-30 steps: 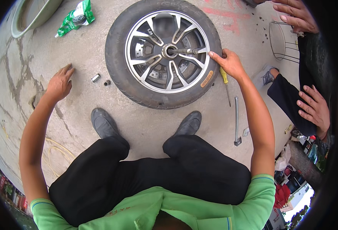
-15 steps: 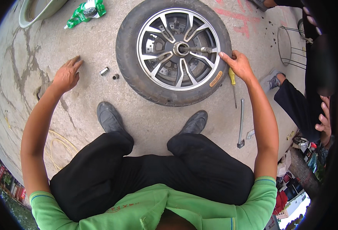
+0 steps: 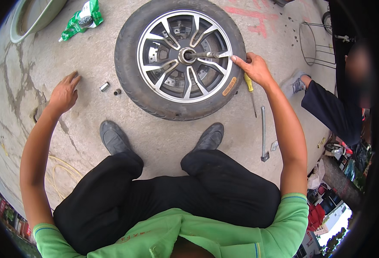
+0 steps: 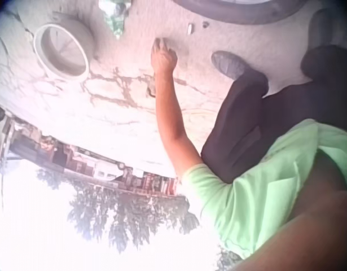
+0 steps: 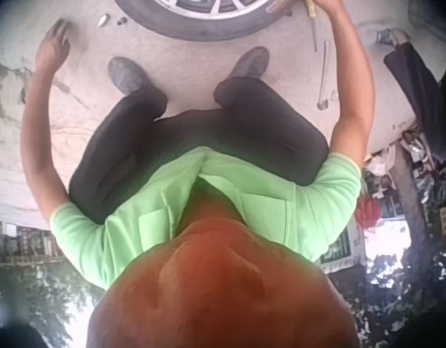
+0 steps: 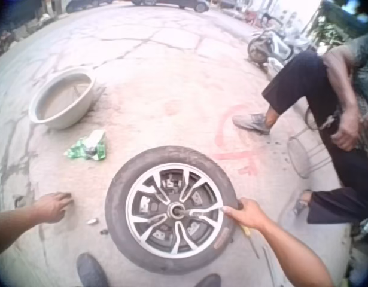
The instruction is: The person sits on the ground and uses a socket wrench to remove a bolt from the center of a motorcycle tire. They then use a screwdriver to pry and adjust parts of the wheel rim, repeatedly inserting and removing a small metal piece from the hub area.
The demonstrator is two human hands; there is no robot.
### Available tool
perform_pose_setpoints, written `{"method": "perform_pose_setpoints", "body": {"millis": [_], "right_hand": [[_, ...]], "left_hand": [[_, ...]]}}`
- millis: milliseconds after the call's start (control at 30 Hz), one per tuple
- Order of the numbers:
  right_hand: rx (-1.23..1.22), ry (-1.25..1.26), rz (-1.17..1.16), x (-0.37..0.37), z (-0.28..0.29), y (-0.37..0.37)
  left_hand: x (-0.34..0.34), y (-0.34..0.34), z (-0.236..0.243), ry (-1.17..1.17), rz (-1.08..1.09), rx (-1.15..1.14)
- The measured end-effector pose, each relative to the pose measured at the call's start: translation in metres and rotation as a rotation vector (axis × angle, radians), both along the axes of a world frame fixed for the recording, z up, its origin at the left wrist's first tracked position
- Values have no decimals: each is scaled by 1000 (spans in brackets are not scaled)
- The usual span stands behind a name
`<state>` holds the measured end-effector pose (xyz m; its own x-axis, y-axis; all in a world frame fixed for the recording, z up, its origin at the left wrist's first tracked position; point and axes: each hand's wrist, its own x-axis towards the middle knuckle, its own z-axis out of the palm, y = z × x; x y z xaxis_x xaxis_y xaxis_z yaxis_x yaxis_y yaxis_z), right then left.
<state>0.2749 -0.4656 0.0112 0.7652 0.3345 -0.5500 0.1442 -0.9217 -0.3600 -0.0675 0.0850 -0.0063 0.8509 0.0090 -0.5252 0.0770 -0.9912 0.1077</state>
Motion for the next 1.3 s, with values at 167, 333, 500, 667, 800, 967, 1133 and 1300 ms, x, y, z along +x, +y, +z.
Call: {"method": "perform_pose_setpoints", "body": {"millis": [167,333,500,667,800,967,1133,1300], "right_hand": [[-23,-2,-8,-1,1,0],[-6,6,-29,-2,4,3],[12,18,-32,-3,8,6],[-6,-8,-30,-4,6,4],[-15,-4,-31,-3,4,3],[34,8,-52,-5,4,2],[22,28,-65,-6,9,5],[17,50,-70,-5,11,7]], "left_hand": [[0,0,0,-10,-18,23],[-1,0,0,-18,-20,10],[-1,3,0,-10,-16,5],[0,1,0,-3,-9,8],[1,1,1,0,-12,20],[1,-2,2,16,-4,32],[1,-2,2,16,-9,34],[0,-4,2,5,-3,33]]}}
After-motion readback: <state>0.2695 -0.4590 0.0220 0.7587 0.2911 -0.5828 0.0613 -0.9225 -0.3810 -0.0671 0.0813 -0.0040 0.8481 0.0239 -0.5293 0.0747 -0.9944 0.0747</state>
